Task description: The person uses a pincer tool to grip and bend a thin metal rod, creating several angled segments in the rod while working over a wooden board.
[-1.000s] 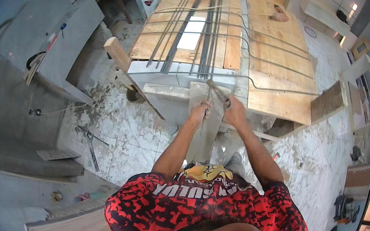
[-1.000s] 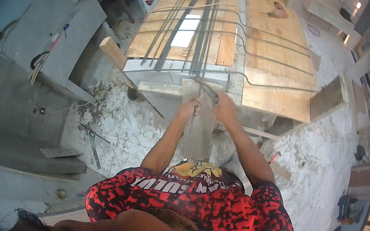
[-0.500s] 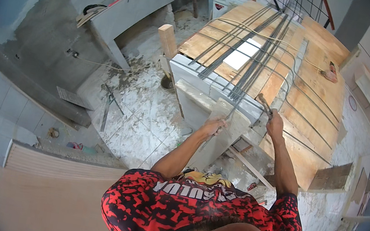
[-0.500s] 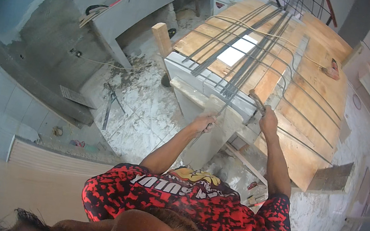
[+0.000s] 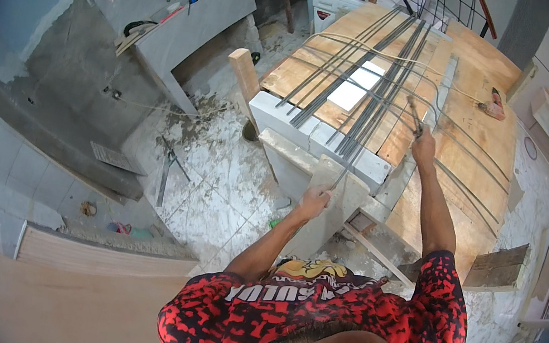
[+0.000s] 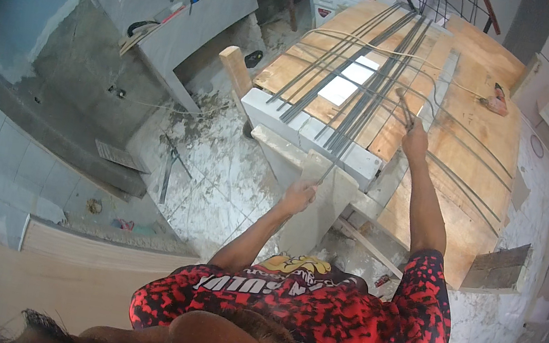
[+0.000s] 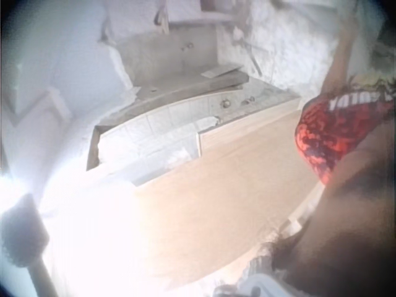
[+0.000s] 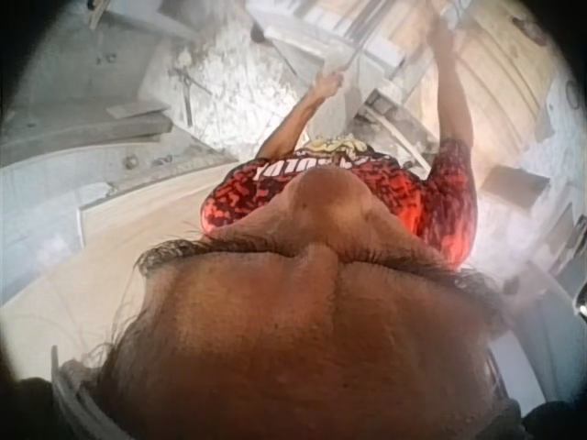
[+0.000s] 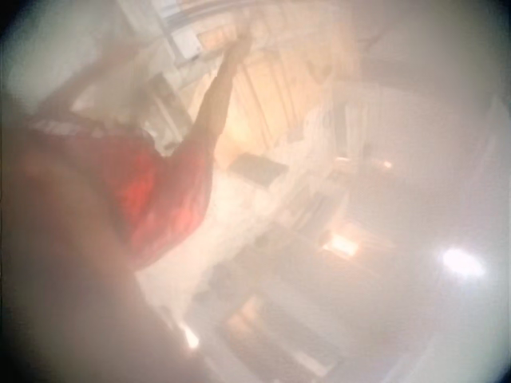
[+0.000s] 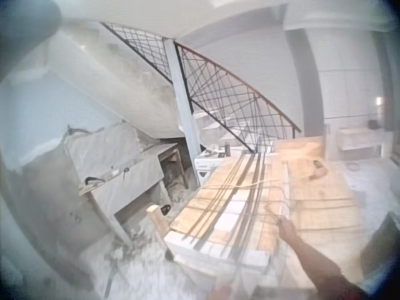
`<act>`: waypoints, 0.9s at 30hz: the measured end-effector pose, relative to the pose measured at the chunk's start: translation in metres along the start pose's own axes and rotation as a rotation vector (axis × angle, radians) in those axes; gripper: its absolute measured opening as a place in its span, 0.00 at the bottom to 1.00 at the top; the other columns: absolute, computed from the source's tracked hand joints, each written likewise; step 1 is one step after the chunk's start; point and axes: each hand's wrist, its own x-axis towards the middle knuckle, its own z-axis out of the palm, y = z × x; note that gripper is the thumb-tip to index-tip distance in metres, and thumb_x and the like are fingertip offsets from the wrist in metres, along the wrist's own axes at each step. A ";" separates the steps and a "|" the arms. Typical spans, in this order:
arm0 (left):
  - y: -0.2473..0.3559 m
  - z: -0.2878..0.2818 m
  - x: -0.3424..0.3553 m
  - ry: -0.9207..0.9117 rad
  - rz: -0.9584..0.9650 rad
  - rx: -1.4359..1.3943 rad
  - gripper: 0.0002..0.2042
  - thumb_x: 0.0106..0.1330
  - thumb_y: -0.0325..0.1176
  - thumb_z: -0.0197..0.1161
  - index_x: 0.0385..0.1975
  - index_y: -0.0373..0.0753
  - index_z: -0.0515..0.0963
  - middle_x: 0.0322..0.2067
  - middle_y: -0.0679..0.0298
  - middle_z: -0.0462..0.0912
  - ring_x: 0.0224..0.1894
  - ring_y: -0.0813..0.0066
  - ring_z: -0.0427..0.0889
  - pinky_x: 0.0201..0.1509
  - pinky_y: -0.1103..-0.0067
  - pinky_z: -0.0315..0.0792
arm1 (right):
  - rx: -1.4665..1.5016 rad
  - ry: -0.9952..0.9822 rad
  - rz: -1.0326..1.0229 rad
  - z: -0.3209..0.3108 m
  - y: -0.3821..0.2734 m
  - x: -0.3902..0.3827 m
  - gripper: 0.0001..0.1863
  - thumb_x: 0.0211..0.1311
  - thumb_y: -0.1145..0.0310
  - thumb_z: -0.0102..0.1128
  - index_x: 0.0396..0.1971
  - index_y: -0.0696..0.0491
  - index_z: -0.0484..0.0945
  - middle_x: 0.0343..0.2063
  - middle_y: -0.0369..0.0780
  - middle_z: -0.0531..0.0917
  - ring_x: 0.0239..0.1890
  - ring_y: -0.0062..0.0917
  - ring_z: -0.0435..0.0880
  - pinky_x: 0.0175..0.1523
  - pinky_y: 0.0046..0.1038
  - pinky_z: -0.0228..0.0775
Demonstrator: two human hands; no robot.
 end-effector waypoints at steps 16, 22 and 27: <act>-0.021 0.014 -0.010 -0.060 -0.199 -0.096 0.15 0.69 0.37 0.50 0.49 0.38 0.74 0.19 0.71 0.72 0.19 0.85 0.67 0.23 0.84 0.62 | 0.229 -0.228 -0.048 0.026 -0.085 -0.111 0.12 0.54 0.69 0.60 0.34 0.59 0.70 0.30 0.53 0.77 0.36 0.49 0.76 0.40 0.43 0.67; -0.008 0.004 -0.026 -0.057 -0.032 0.162 0.15 0.69 0.36 0.48 0.50 0.37 0.73 0.25 0.65 0.72 0.27 0.80 0.69 0.31 0.81 0.64 | 0.059 -0.168 -0.130 0.041 -0.079 -0.065 0.07 0.50 0.78 0.52 0.31 0.62 0.71 0.29 0.57 0.77 0.36 0.52 0.77 0.41 0.46 0.67; -0.023 -0.013 -0.061 0.001 0.035 0.162 0.15 0.69 0.36 0.47 0.49 0.34 0.72 0.23 0.67 0.70 0.25 0.81 0.68 0.30 0.81 0.64 | -0.024 -0.329 0.048 0.054 -0.063 -0.028 0.08 0.48 0.76 0.52 0.30 0.62 0.74 0.29 0.59 0.79 0.37 0.52 0.79 0.44 0.47 0.70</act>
